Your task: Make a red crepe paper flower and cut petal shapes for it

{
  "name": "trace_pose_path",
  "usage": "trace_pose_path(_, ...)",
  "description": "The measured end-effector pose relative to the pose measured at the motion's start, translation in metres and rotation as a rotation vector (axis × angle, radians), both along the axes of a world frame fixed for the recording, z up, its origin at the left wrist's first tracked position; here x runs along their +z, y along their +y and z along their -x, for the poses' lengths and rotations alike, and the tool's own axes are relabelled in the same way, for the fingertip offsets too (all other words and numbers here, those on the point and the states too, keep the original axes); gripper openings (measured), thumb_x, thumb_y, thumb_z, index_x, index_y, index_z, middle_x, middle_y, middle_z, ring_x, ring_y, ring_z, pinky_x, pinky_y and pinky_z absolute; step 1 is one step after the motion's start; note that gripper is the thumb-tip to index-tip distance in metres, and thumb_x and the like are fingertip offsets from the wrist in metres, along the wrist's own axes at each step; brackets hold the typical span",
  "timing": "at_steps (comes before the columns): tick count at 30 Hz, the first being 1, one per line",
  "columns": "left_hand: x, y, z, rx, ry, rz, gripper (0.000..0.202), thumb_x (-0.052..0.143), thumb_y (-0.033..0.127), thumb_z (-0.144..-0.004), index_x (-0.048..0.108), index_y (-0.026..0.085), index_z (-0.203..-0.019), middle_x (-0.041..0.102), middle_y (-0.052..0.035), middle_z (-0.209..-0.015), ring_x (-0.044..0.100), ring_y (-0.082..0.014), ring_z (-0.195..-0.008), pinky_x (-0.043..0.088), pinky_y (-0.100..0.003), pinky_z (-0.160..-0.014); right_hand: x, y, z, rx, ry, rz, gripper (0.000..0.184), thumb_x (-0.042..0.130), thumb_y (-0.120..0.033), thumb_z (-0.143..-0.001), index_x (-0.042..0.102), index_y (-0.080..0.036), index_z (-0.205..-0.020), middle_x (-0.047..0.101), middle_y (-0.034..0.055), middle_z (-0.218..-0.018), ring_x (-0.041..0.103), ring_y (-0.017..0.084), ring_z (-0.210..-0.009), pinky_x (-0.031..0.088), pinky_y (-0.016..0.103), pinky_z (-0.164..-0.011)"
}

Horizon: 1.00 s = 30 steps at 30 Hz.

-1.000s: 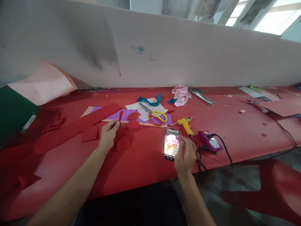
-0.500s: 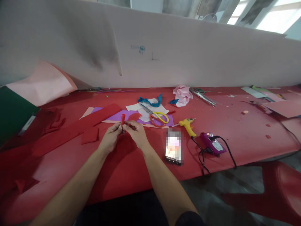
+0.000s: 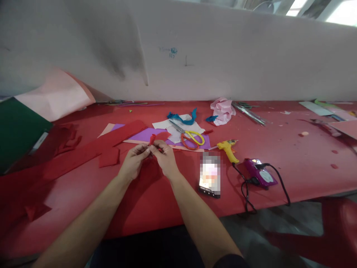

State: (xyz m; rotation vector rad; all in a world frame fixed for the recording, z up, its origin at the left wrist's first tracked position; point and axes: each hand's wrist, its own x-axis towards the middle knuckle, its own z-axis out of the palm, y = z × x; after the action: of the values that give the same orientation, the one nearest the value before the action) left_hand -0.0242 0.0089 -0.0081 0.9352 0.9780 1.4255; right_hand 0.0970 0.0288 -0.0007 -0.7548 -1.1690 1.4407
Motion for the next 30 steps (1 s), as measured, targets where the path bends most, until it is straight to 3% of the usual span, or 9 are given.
trace_pose_path(7,0.002,0.000,0.002,0.046,-0.055,0.054,0.019,0.080,0.030,-0.061,0.068,0.017,-0.068,0.064,0.0000,-0.071,0.055,-0.0103,-0.061,0.048,-0.025,-0.063,0.003,-0.002,0.002,0.027,-0.035,-0.019,0.015,0.069,-0.038,-0.075,0.071,-0.023,-0.077,0.063,0.0017,-0.086,0.056,0.016,-0.076,0.048,0.029,-0.069)
trace_pose_path(12,0.004,-0.002,-0.004,0.079,0.120,-0.033,0.019,0.076,0.034,-0.069,0.073,0.017,-0.077,0.067,-0.0010,-0.070,0.058,-0.0118,-0.062,0.049,-0.025,-0.065,0.002,-0.001,0.001,-0.013,-0.002,-0.004,0.012,0.069,-0.034,-0.075,0.069,-0.023,-0.073,0.060,0.0004,-0.080,0.055,0.016,-0.075,0.047,0.028,-0.067)
trace_pose_path(17,0.004,-0.005,-0.005,0.087,0.298,-0.046,0.025,0.070,0.037,-0.075,0.077,0.018,-0.091,0.074,-0.0034,-0.080,0.067,-0.0185,-0.075,0.054,-0.032,-0.077,-0.003,0.000,0.001,-0.067,0.013,0.024,0.016,0.069,-0.036,-0.075,0.067,-0.021,-0.069,0.058,0.0003,-0.078,0.054,0.015,-0.070,0.049,0.029,-0.066)
trace_pose_path(23,0.000,0.000,0.000,0.195,0.417,-0.184,0.016,0.068,0.027,-0.078,0.078,0.023,-0.089,0.075,-0.0051,-0.095,0.068,-0.0205,-0.091,0.051,-0.034,-0.089,-0.005,0.000,-0.002,-0.182,-0.180,-0.167,0.007,0.067,-0.026,-0.079,0.074,-0.025,-0.082,0.062,0.0008,-0.091,0.057,0.016,-0.085,0.048,0.029,-0.078)
trace_pose_path(30,-0.008,0.003,0.002,0.237,0.383,-0.331,0.015,0.063,0.021,-0.081,0.077,0.023,-0.087,0.072,-0.0061,-0.094,0.066,-0.0179,-0.089,0.052,-0.031,-0.085,-0.003,-0.003,-0.002,-0.206,-0.248,-0.316,0.016,0.066,-0.020,-0.082,0.076,-0.029,-0.091,0.065,0.0017,-0.095,0.060,0.017,-0.093,0.049,0.031,-0.083)
